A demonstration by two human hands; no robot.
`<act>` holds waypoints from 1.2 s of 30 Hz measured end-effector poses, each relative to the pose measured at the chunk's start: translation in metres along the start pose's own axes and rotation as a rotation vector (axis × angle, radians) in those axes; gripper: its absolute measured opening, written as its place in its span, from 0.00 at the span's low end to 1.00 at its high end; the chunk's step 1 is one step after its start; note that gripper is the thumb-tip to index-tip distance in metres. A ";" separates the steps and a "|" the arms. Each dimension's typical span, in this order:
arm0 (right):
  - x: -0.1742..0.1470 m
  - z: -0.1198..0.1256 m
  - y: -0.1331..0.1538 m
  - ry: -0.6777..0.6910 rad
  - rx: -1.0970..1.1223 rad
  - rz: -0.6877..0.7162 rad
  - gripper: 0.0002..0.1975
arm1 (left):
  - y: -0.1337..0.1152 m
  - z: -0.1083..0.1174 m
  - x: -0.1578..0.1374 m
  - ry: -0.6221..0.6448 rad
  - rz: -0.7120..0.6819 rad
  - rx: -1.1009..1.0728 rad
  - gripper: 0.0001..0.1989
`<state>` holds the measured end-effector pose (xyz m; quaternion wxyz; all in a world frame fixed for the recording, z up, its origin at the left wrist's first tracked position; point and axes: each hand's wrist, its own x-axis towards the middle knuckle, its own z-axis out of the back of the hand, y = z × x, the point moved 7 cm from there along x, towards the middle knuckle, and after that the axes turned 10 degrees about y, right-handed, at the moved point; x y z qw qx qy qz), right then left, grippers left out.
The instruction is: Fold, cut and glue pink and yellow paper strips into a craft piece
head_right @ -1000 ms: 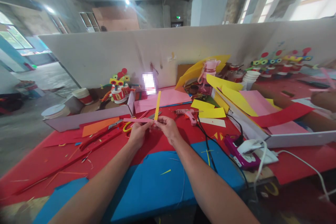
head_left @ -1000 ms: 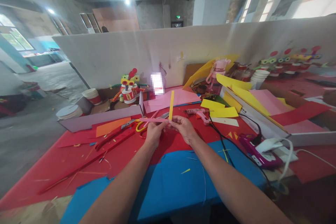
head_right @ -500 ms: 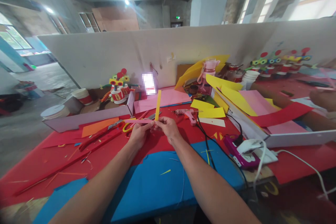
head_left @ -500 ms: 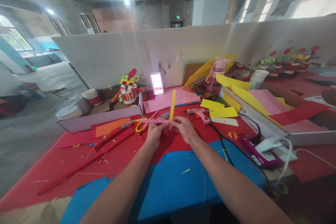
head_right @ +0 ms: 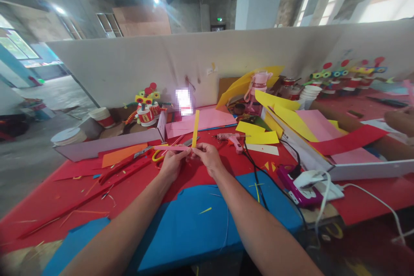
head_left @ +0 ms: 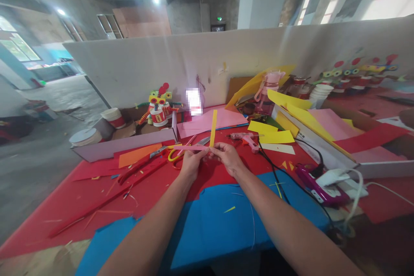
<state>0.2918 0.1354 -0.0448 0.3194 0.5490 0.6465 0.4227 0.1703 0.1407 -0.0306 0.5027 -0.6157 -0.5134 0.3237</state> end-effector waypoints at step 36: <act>0.001 -0.003 -0.003 0.115 0.080 -0.016 0.18 | 0.001 0.003 0.000 0.006 0.012 -0.035 0.12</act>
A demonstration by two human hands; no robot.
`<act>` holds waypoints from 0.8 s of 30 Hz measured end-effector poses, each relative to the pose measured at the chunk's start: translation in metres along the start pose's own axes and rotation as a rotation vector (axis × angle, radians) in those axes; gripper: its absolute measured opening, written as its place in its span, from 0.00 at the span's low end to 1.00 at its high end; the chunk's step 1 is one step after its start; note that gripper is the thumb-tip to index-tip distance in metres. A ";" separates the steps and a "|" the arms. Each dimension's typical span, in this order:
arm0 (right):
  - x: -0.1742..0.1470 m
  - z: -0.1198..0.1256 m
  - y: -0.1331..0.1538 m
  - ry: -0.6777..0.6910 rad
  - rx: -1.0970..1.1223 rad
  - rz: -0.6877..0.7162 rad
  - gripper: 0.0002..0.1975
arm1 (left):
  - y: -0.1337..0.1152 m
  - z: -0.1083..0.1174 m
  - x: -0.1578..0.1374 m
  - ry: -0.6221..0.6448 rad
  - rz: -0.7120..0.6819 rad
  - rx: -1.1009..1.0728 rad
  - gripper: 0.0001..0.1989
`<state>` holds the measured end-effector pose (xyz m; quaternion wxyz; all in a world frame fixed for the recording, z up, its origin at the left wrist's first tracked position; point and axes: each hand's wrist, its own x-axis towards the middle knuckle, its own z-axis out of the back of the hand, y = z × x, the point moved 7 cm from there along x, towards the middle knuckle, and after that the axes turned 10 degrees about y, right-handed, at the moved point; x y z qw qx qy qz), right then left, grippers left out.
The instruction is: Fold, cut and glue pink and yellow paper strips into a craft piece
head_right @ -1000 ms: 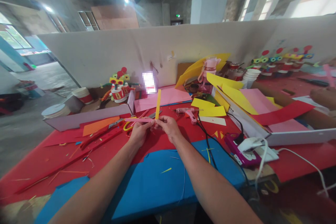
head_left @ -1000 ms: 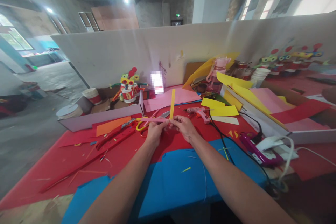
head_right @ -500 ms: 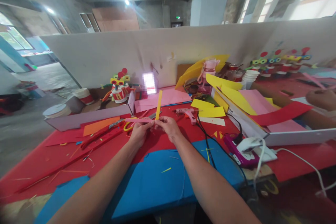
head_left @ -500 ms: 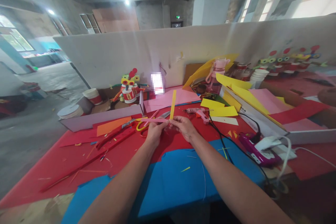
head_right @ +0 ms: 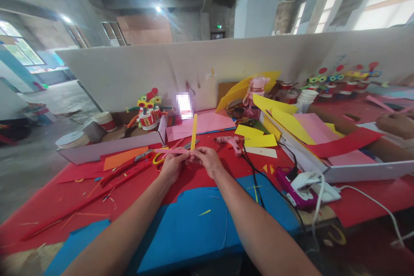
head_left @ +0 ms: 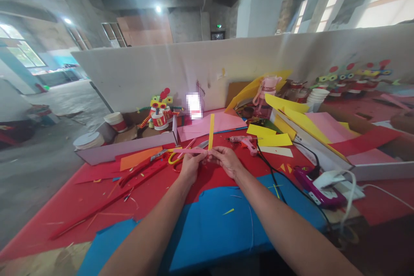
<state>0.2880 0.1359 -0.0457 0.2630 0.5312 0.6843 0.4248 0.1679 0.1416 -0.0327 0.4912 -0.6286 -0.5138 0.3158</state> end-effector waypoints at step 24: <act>0.000 0.007 0.005 -0.171 -0.201 0.064 0.18 | 0.002 -0.003 0.002 0.029 0.016 0.070 0.12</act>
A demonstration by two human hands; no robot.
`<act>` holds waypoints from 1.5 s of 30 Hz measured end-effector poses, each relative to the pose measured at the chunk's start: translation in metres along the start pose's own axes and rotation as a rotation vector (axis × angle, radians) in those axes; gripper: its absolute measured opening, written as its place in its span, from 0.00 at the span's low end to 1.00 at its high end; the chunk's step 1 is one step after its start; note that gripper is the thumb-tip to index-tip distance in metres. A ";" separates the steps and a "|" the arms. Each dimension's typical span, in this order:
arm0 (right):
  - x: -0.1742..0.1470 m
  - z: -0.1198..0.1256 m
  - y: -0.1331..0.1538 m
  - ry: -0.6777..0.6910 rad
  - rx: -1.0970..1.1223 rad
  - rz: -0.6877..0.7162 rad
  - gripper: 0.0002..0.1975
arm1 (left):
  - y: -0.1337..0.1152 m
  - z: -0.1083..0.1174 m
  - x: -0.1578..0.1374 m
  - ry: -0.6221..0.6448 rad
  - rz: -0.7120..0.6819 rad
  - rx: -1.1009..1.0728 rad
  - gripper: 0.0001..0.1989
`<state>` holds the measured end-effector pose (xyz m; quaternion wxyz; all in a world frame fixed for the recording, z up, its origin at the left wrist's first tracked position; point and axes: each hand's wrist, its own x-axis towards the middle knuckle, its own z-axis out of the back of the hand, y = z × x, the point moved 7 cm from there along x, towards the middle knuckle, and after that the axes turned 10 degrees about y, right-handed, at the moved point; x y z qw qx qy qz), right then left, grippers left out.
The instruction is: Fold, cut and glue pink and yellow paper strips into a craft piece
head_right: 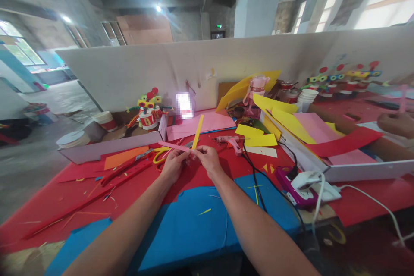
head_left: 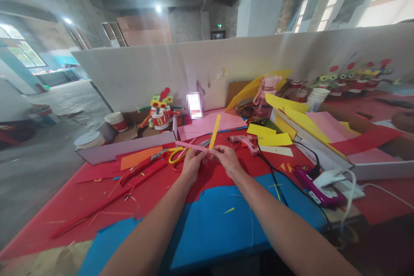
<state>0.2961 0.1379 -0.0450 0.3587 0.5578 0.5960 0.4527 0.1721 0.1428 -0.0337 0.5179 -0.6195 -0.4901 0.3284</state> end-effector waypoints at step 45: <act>0.002 0.004 0.006 -0.018 -0.244 0.104 0.13 | 0.002 -0.003 0.000 0.045 0.002 0.073 0.17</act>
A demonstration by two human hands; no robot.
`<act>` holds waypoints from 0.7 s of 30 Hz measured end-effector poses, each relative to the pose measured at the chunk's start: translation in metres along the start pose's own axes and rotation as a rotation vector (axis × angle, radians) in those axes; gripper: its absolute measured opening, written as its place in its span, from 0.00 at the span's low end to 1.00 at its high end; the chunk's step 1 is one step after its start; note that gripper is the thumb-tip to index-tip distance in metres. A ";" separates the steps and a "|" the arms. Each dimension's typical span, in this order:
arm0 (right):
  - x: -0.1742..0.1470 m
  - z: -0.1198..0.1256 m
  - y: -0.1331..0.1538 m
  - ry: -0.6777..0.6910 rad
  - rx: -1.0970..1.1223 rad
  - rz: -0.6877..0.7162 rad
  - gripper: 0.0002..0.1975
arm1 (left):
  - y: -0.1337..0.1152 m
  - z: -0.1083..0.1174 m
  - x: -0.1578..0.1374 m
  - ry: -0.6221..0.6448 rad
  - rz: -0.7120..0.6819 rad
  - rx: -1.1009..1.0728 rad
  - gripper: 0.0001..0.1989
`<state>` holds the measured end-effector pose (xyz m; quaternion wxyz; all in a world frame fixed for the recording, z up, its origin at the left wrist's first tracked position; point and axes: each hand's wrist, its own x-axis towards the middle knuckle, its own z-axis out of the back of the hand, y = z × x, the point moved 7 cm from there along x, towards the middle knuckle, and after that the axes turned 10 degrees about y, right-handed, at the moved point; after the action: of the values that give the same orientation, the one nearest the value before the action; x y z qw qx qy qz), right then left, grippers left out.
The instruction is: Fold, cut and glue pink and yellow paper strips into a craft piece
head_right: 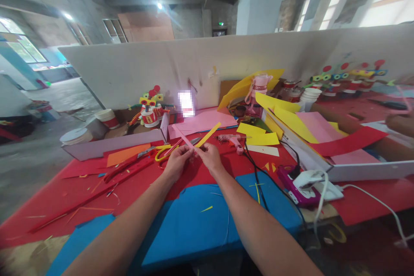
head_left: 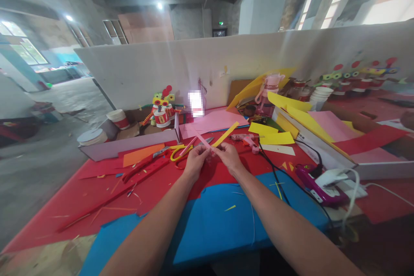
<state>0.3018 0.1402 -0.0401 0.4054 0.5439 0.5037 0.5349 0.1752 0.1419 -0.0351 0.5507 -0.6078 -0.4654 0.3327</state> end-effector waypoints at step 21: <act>0.001 0.002 0.001 -0.005 -0.069 -0.017 0.13 | -0.002 0.000 0.000 0.009 -0.015 0.047 0.17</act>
<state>0.3035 0.1410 -0.0395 0.4299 0.5267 0.4885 0.5470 0.1745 0.1421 -0.0330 0.5694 -0.5926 -0.4597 0.3366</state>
